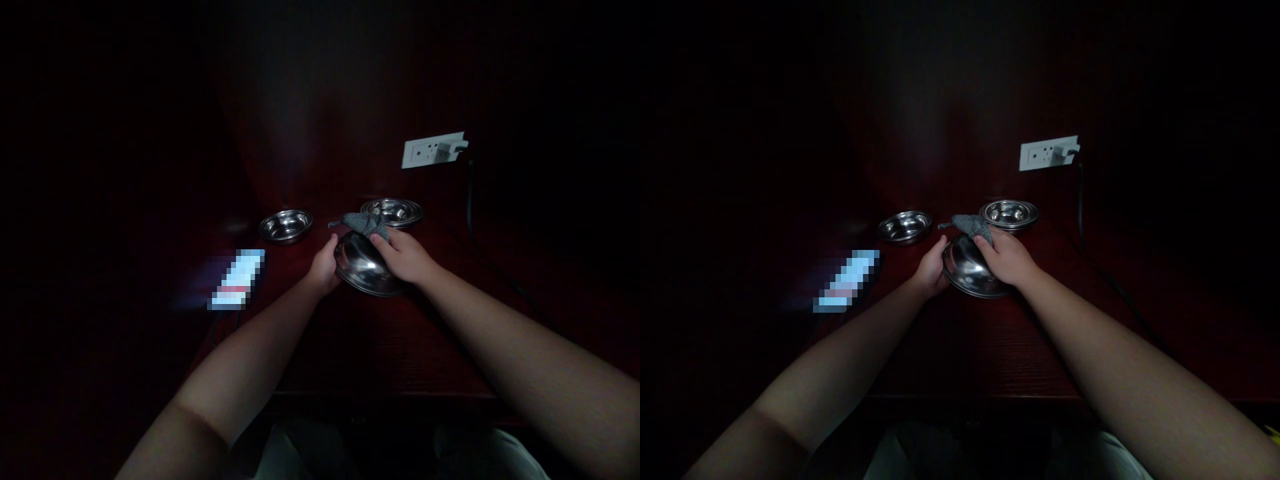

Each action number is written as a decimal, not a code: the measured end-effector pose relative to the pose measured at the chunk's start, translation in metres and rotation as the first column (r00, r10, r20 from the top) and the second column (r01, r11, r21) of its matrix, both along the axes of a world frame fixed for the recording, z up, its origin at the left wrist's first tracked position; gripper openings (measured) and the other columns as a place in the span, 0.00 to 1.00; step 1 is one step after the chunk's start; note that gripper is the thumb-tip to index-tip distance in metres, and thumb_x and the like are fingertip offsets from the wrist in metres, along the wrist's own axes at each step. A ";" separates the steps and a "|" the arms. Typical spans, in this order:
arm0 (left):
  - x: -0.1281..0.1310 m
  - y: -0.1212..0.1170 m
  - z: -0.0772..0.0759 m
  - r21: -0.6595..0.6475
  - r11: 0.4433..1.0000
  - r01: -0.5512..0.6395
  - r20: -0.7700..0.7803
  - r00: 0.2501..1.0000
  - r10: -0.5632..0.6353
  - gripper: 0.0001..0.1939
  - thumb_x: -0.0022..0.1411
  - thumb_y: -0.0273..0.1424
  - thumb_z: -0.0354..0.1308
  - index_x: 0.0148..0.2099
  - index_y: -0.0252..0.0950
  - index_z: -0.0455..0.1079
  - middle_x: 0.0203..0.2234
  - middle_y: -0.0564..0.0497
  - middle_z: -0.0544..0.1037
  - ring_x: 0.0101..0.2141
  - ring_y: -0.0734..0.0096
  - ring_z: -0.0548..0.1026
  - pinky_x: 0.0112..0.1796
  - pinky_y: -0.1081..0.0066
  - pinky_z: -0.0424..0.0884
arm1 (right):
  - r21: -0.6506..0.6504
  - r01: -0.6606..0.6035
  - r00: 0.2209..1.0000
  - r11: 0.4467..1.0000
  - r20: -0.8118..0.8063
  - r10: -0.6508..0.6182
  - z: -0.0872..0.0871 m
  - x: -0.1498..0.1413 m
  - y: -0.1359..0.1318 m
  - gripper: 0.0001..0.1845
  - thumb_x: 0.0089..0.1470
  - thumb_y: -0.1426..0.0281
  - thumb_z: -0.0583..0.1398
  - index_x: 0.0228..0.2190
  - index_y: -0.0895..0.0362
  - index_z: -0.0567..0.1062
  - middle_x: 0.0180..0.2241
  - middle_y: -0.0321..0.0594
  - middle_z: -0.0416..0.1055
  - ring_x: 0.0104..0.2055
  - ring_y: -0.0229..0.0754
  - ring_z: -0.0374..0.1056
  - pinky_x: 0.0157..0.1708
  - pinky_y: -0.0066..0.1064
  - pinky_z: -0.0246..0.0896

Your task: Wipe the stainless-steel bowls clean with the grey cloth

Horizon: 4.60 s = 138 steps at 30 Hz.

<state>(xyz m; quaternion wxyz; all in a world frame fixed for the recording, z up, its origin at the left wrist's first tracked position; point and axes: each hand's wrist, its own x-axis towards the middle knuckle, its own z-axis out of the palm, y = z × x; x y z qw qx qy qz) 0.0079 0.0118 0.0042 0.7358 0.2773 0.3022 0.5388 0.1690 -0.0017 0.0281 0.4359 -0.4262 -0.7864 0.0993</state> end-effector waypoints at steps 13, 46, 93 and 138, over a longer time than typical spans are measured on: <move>0.000 -0.001 0.001 0.000 0.999 0.038 0.000 0.999 -0.038 0.15 0.61 0.37 0.50 0.37 0.31 0.72 0.34 0.42 0.79 0.40 0.60 0.76 0.47 0.60 0.68 | -0.004 -0.019 1.000 1.000 0.016 0.019 0.004 -0.001 -0.002 0.17 0.57 0.62 0.50 0.38 0.57 0.74 0.40 0.43 0.74 0.42 0.47 0.69 0.45 0.39 0.62; 0.000 -0.001 -0.001 -0.005 1.000 0.016 -0.032 0.999 -0.016 0.14 0.60 0.36 0.52 0.38 0.31 0.73 0.34 0.42 0.79 0.39 0.60 0.77 0.46 0.60 0.69 | -0.003 0.014 0.999 1.000 0.047 -0.014 0.003 0.000 -0.002 0.18 0.53 0.64 0.55 0.45 0.56 0.73 0.48 0.44 0.70 0.50 0.48 0.66 0.51 0.43 0.59; -0.004 -0.003 -0.003 0.002 0.999 0.051 -0.066 0.996 -0.051 0.16 0.61 0.36 0.50 0.42 0.29 0.71 0.35 0.41 0.79 0.39 0.60 0.77 0.45 0.62 0.70 | -0.037 0.271 0.955 0.962 0.138 -0.264 0.014 0.006 0.001 0.08 0.39 0.76 0.55 0.27 0.55 0.68 0.30 0.40 0.71 0.32 0.43 0.66 0.33 0.30 0.57; -0.017 -0.011 0.017 0.038 0.991 0.132 0.078 0.988 -0.135 0.34 0.59 0.54 0.39 0.44 0.29 0.70 0.40 0.37 0.77 0.45 0.51 0.73 0.48 0.54 0.66 | 0.099 0.036 0.994 0.994 0.096 -0.045 0.005 -0.009 -0.009 0.13 0.48 0.70 0.57 0.38 0.56 0.72 0.39 0.44 0.69 0.42 0.47 0.64 0.46 0.38 0.58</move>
